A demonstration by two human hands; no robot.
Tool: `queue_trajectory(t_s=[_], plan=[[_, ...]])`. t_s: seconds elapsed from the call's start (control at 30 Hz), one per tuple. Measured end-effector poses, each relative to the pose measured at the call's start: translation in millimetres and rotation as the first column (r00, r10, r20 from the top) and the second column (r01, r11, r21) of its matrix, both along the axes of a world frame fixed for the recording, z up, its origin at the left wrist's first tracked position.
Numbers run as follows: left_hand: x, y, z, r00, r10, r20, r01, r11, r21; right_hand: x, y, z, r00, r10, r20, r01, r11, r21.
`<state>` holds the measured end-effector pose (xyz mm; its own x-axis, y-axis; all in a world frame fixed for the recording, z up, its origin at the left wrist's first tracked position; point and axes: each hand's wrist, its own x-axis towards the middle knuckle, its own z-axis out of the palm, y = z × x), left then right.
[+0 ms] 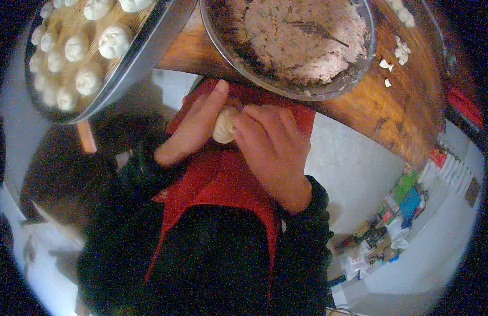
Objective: The person fills round dough wrappers with a meat mixture, pleats and seals them into buns, and places them on a bamboo steamer tray. The person then moves the tray to a steamer, closes the lid, and walks to another area with ingredient bowls.
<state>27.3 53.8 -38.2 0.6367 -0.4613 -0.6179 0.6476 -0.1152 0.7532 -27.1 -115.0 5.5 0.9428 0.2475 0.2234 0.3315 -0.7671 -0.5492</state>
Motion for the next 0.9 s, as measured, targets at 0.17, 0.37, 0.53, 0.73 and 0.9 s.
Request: queue_trajectory(t_s=[0.17, 0.37, 0.53, 0.73, 0.9], plan=[[8, 11, -3, 0.991, -0.127, 0.033, 0.125, 0.991, 0.052, 10, 5, -2, 0.998, 0.053, -0.033, -0.053, 0.999, 0.011], [15, -2, -9, 0.996, 0.071, -0.054, -0.076, 0.992, -0.105, 4, -18, 11, 0.998, -0.026, -0.059, 0.049, 0.902, 0.430], [17, 20, 11, 0.992, 0.102, -0.076, -0.115, 0.974, -0.195, -1, -32, -3, 0.957, -0.260, -0.131, 0.287, 0.918, 0.274], [28, 83, 71, 0.977, 0.024, 0.213, 0.053, 0.936, -0.348, 6, -47, 31, 0.792, -0.554, -0.255, 0.609, 0.700, 0.374], [33, 71, 88, 0.761, -0.043, 0.647, 0.101, 0.993, -0.053, 12, -32, 56, 0.952, -0.290, -0.101, 0.307, 0.890, 0.337]])
